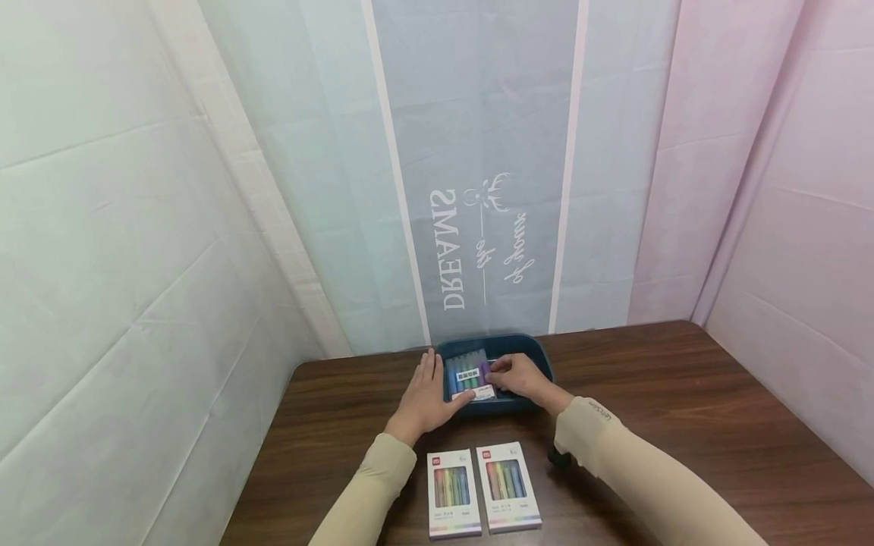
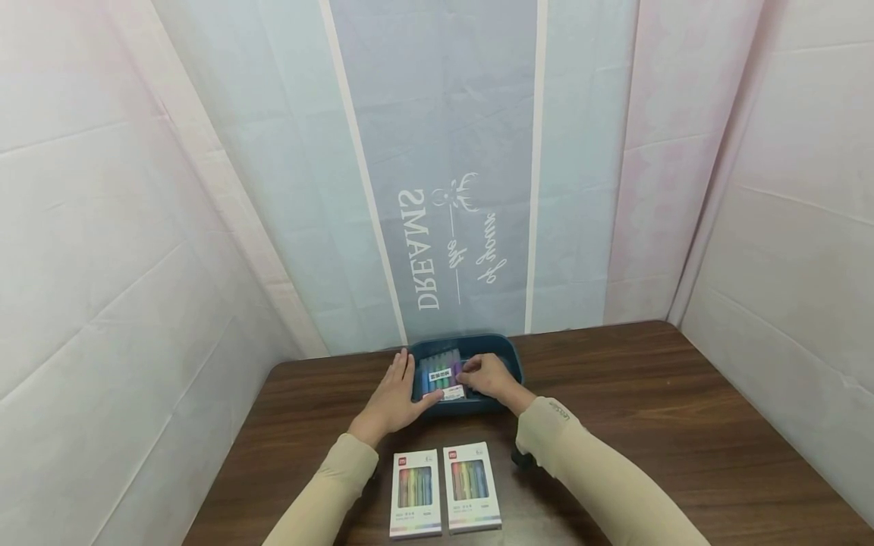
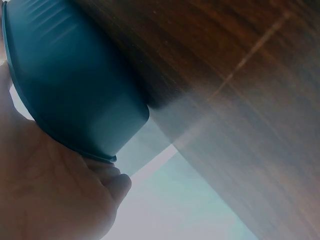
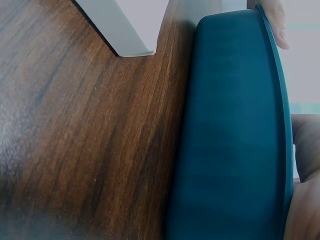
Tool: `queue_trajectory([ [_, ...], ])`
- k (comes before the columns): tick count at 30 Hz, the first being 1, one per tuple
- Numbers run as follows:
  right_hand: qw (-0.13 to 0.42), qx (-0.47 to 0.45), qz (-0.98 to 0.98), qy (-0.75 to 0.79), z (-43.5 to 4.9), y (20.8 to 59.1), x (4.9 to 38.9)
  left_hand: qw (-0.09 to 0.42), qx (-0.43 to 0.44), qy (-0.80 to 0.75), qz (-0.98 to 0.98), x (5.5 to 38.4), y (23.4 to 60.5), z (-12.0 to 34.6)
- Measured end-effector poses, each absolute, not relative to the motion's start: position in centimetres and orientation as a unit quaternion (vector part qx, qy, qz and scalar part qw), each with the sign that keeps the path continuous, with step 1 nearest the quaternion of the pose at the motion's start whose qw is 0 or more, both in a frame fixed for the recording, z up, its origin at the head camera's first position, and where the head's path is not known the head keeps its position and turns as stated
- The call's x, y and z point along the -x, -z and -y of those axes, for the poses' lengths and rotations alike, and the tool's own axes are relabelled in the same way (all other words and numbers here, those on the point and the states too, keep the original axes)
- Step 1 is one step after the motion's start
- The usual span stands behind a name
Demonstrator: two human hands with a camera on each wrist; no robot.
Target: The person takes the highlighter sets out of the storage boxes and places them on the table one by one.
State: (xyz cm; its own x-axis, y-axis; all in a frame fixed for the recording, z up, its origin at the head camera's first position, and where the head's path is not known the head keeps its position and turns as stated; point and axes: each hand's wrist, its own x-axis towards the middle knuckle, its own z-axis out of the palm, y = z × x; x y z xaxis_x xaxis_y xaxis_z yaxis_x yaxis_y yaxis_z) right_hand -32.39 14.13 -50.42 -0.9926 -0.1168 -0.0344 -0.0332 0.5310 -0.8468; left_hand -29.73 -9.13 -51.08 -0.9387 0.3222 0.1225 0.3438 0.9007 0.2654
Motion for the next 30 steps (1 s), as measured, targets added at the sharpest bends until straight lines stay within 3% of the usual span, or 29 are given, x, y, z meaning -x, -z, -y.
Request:
queue_trajectory([
  [30, 0.078, 0.019, -0.830, 0.552, -14.49, 50.35, 32.54, 0.041, 0.175, 0.143, 0.973, 29.66, 51.06, 9.14],
])
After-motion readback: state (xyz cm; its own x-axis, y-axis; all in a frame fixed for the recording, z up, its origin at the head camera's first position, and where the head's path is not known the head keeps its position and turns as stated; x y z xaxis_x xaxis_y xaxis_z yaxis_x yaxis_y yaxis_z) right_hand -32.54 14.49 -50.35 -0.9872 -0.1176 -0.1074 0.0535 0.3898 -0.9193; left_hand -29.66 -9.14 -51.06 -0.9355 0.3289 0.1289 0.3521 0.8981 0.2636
